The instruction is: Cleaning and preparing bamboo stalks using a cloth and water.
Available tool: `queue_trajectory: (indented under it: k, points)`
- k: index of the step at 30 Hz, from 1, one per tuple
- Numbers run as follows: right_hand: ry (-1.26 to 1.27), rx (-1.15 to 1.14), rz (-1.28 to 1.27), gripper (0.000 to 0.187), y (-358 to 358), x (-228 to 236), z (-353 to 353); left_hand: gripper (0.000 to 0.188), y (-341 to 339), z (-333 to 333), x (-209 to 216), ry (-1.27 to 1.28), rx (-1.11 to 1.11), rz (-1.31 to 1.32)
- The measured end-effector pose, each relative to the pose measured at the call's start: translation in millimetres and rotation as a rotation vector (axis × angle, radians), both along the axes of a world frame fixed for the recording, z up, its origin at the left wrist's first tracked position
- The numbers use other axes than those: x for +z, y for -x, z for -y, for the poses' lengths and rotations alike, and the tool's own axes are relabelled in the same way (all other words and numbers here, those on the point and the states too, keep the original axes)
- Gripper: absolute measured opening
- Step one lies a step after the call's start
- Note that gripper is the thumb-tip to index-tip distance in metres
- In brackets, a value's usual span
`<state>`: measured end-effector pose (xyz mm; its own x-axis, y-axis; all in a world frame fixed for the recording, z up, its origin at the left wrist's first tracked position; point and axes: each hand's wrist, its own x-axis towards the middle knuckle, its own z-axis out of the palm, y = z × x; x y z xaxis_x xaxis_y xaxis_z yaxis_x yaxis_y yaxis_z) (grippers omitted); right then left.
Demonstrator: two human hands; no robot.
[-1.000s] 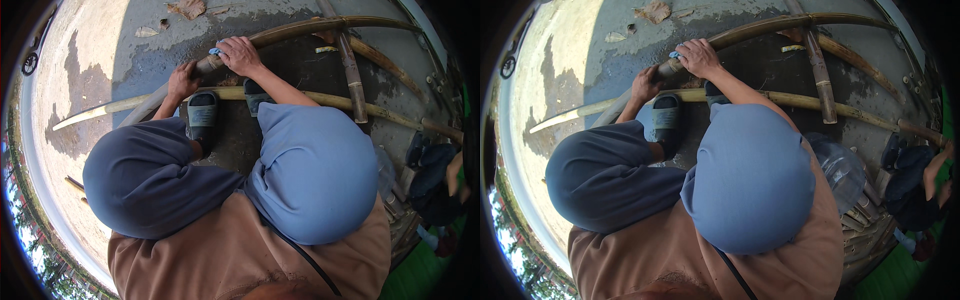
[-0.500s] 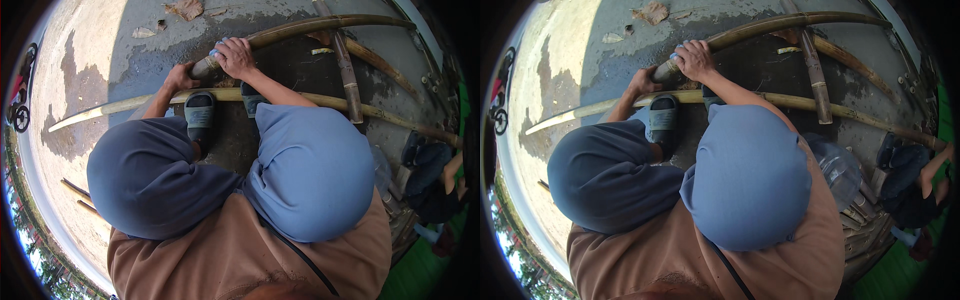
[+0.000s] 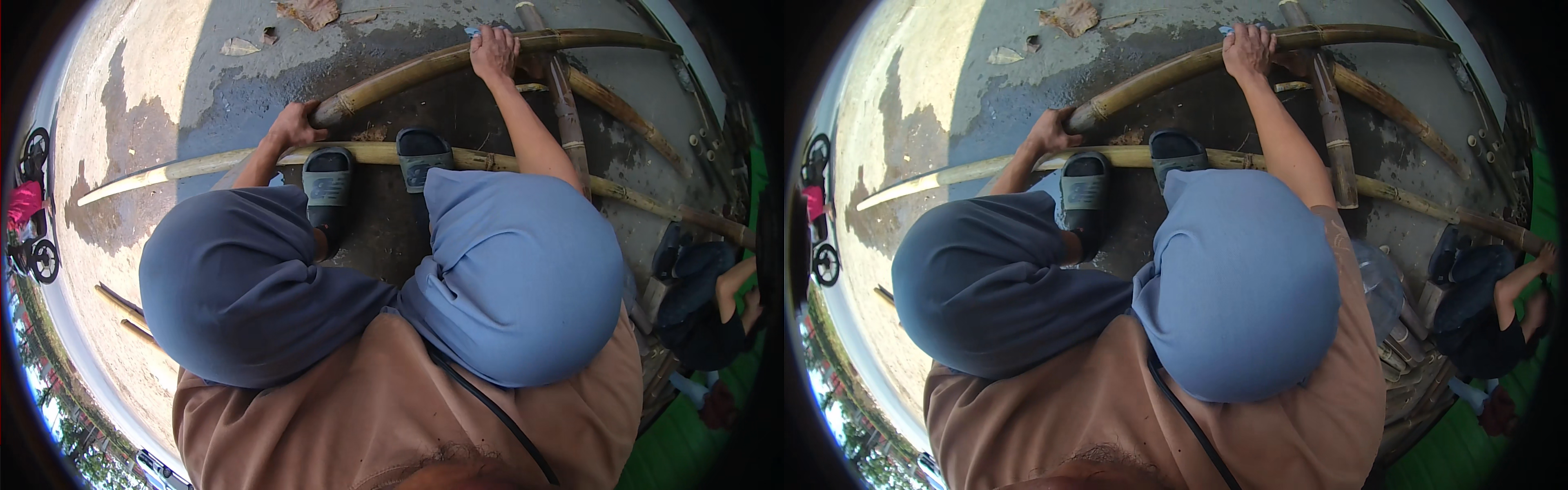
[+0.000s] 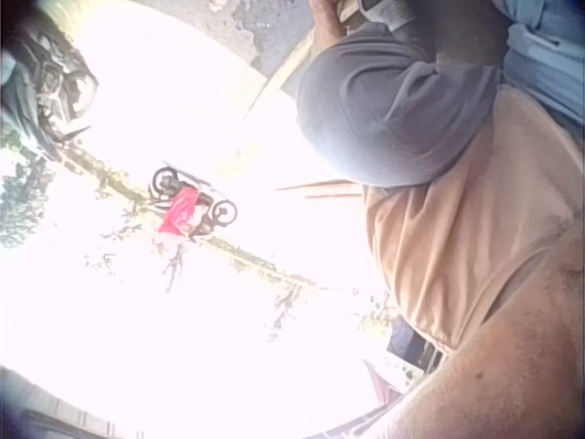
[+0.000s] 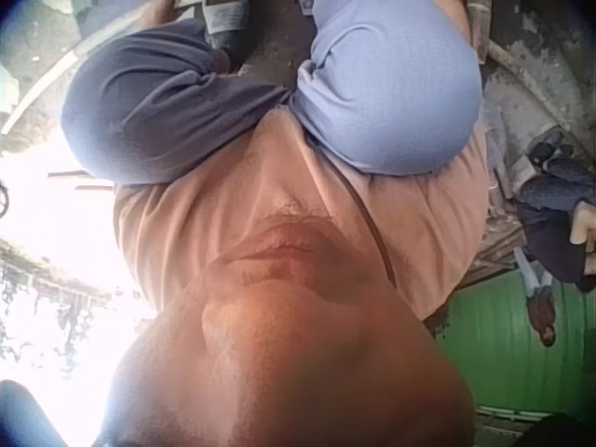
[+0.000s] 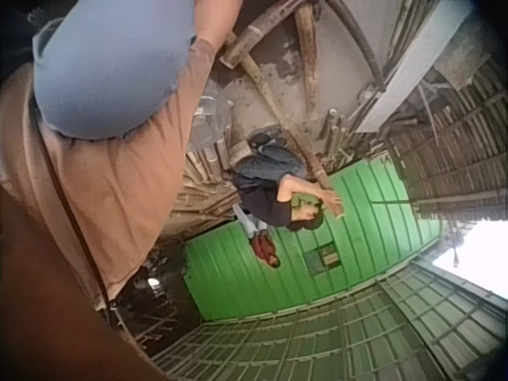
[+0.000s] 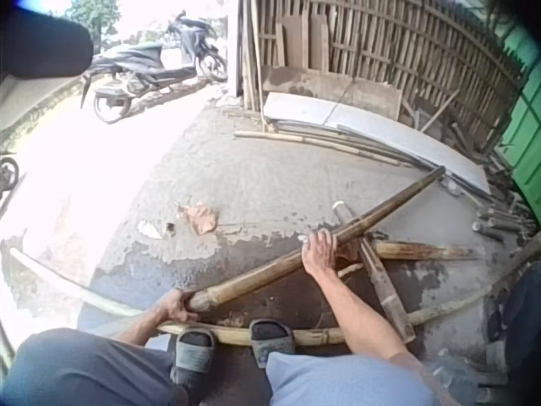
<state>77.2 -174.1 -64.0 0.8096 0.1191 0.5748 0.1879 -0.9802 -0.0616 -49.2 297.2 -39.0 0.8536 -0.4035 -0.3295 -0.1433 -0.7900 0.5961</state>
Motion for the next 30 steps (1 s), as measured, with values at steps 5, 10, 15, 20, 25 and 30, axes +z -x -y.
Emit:
queue_trajectory:
  k: [5,10,15,20,25,30]
  points:
    - [-0.274,0.48,-0.103,0.017,103.0,10.4,-195.3,0.071,-0.1,11.9,4.1,-0.069,-0.1,0.084]
    - [-0.316,0.632,-0.115,0.016,94.1,6.4,-195.4,0.085,16.0,9.4,-3.3,-0.18,-0.179,0.364]
    - [0.001,0.045,-0.041,0.031,-13.5,9.5,-2.5,0.072,33.6,-20.7,15.2,-0.22,-0.18,0.458]
    - [0.3,-0.487,-0.765,0.057,-81.8,20.7,182.9,0.075,28.2,10.4,5.2,-0.191,-0.101,0.412]
    - [0.227,0.088,-0.561,0.052,-38.5,17.7,2.7,0.075,38.4,9.6,-35.2,-0.317,-0.019,0.596]
    - [0.133,0.562,-0.732,0.082,44.2,80.0,-160.0,0.068,32.7,-12.5,-30.5,-0.203,0.019,0.503]
